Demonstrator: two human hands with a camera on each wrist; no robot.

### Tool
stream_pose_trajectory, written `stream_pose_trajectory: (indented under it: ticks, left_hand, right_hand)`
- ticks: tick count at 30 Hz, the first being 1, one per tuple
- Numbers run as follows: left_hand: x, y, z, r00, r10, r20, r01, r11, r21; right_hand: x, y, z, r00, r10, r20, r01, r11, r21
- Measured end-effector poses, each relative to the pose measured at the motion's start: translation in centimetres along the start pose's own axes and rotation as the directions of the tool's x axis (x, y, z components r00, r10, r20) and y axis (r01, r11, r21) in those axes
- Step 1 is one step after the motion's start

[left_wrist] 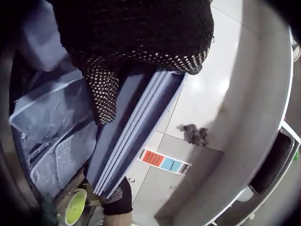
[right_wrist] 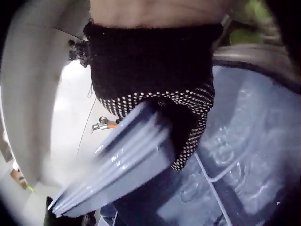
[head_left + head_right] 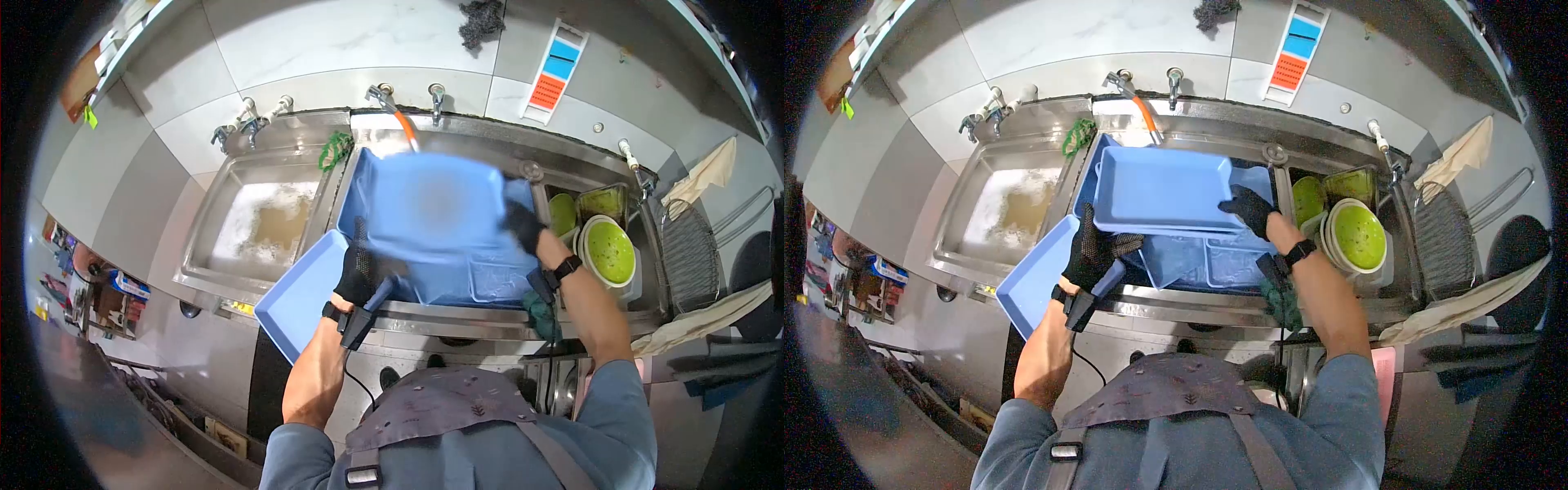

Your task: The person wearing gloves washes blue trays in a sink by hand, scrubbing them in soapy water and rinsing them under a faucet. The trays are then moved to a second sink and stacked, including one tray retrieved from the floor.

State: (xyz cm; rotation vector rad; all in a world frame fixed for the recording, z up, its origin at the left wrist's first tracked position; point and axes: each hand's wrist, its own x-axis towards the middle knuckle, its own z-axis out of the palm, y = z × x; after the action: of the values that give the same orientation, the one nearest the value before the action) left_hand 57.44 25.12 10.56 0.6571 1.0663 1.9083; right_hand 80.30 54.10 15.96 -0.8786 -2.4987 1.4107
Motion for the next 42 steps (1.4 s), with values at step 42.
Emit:
stream_pose_trajectory:
  ticks: [42]
  left_hand:
    - [-23.9, 6.3, -9.7, 0.718, 0.221, -0.66, 0.637, 0.175, 0.751]
  right_hand:
    - [6.5, -7.7, 17.2, 0.751, -0.644, 0.146, 0.648, 0.675, -0.354]
